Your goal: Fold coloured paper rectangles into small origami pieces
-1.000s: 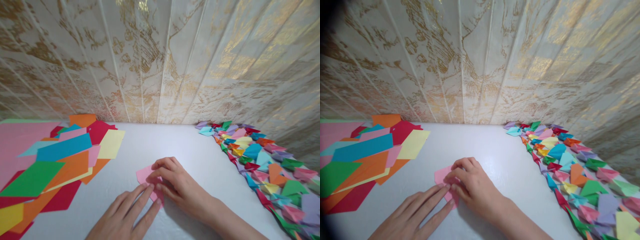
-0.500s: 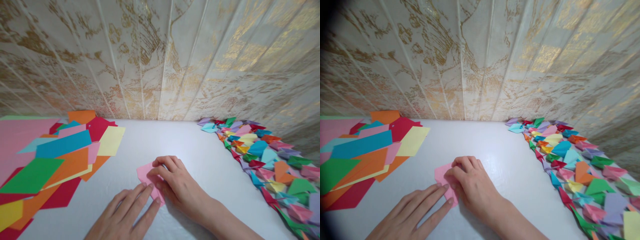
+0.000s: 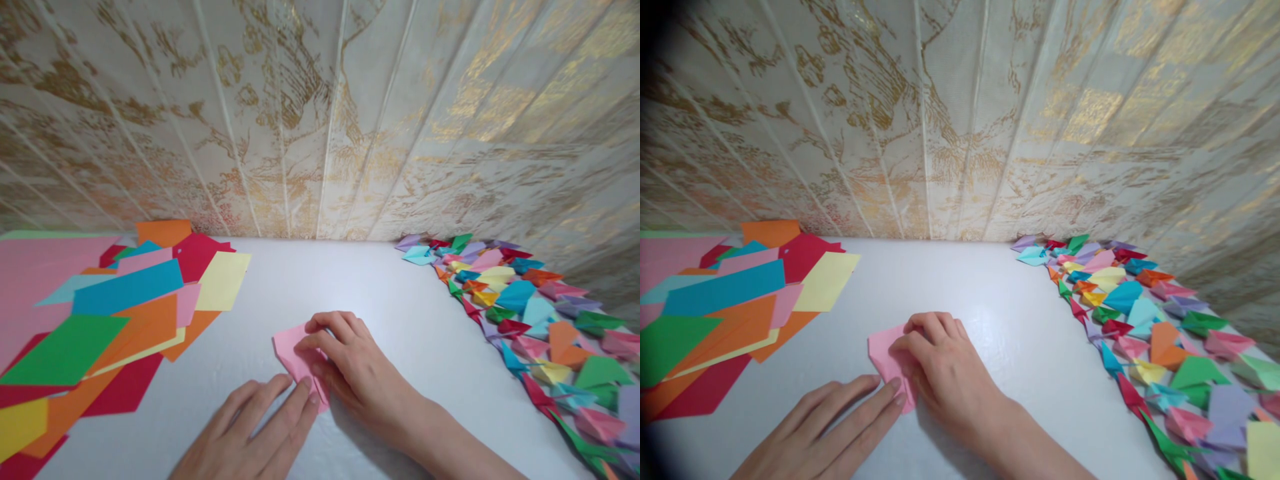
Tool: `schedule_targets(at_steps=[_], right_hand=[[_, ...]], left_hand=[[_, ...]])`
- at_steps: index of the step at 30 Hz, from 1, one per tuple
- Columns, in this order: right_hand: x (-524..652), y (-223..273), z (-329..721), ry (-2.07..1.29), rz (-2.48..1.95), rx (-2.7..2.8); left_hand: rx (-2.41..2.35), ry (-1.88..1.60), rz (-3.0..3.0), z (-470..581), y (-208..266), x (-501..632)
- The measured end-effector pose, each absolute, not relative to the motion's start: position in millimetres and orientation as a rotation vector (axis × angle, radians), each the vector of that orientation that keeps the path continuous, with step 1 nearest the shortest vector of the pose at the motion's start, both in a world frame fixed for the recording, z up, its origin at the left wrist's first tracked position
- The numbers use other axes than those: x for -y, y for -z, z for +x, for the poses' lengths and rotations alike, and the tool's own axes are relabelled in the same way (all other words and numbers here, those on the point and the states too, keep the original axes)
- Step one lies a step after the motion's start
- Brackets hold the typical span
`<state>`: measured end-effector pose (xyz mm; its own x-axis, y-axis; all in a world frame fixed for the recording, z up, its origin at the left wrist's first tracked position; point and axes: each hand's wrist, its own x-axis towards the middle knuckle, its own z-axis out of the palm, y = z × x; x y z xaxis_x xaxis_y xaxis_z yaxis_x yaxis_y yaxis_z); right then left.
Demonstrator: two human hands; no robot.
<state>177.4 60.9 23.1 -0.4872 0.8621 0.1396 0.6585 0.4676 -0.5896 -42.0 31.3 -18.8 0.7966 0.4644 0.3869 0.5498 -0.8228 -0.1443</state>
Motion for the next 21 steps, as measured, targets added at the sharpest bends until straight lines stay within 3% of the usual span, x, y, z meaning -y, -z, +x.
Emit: schedule_targets(at_steps=[12,21], right_hand=[[-55,-32,180,-0.820,-1.285,2.272],[-54,-35,180,-0.840,-1.286,2.291]], left_hand=[[0.911,0.610,-2.692,-39,21,-30],[0.800,0.411,-2.533,-55,30,-26]])
